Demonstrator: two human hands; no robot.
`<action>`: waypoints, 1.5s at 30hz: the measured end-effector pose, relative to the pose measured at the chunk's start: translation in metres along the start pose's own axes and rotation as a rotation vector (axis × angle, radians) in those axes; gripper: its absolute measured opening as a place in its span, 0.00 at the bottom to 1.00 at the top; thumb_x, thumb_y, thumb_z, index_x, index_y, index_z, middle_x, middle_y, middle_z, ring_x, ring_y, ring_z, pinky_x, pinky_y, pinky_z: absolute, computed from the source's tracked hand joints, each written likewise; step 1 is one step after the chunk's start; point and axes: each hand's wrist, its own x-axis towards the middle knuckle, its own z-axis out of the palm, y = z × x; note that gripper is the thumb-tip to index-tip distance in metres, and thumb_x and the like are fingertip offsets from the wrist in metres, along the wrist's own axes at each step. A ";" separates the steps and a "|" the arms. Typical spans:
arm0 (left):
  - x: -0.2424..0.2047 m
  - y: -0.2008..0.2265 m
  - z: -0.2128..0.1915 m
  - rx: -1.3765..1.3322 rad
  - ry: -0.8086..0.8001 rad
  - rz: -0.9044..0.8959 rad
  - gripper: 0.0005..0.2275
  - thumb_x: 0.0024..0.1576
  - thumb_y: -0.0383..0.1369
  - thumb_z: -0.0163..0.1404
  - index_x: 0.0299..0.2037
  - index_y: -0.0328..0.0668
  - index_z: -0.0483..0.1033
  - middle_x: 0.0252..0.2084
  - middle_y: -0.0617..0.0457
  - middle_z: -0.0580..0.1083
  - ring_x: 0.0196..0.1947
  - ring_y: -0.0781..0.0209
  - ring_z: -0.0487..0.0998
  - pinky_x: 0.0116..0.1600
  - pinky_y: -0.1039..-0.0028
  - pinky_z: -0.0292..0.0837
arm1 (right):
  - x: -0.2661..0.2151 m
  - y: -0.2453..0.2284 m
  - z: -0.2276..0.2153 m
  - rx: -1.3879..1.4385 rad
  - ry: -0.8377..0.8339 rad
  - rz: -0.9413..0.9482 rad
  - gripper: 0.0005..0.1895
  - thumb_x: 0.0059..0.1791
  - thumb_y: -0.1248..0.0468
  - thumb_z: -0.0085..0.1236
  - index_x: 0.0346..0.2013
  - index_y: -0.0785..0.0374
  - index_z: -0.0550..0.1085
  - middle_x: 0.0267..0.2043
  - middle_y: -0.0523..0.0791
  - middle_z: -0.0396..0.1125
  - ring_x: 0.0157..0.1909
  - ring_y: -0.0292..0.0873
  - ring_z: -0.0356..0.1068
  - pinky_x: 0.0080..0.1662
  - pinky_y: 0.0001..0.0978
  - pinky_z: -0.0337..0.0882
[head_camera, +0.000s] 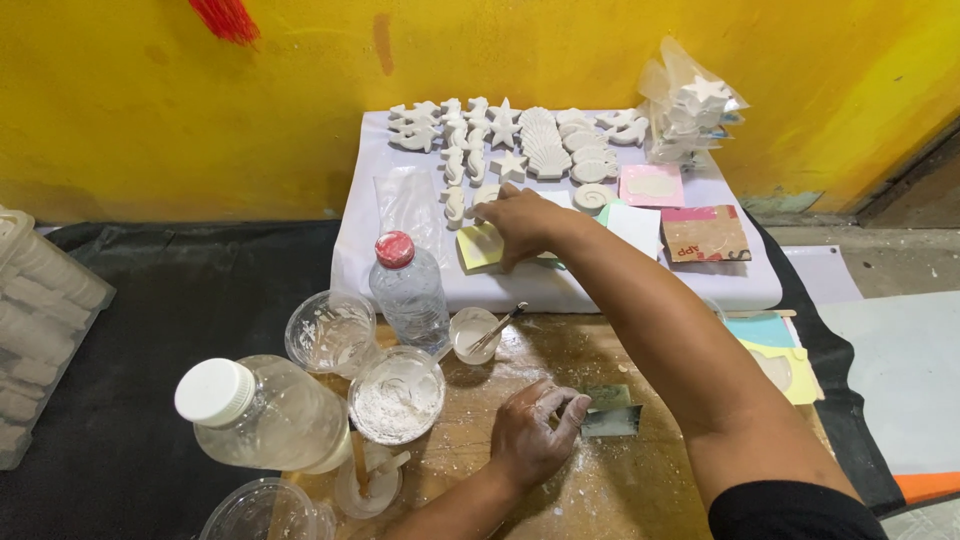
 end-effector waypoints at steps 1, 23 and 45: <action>0.001 0.001 -0.001 0.001 -0.002 -0.002 0.15 0.64 0.44 0.47 0.37 0.44 0.83 0.32 0.49 0.79 0.28 0.49 0.79 0.31 0.58 0.73 | 0.002 0.000 0.000 0.002 -0.001 -0.001 0.59 0.35 0.50 0.75 0.75 0.46 0.54 0.60 0.49 0.67 0.67 0.49 0.54 0.57 0.40 0.62; 0.000 -0.001 0.000 -0.020 -0.041 -0.019 0.14 0.63 0.42 0.48 0.35 0.44 0.82 0.32 0.54 0.78 0.27 0.54 0.78 0.29 0.61 0.72 | 0.009 0.004 -0.001 0.060 -0.003 0.002 0.49 0.33 0.46 0.75 0.65 0.50 0.63 0.59 0.46 0.67 0.65 0.49 0.57 0.64 0.46 0.50; -0.005 0.004 -0.004 -0.392 -0.034 -0.114 0.24 0.63 0.51 0.40 0.48 0.34 0.74 0.40 0.44 0.78 0.39 0.51 0.81 0.42 0.66 0.82 | -0.127 -0.004 -0.054 0.370 0.205 -0.056 0.45 0.36 0.62 0.69 0.68 0.58 0.64 0.54 0.47 0.68 0.44 0.44 0.72 0.44 0.30 0.74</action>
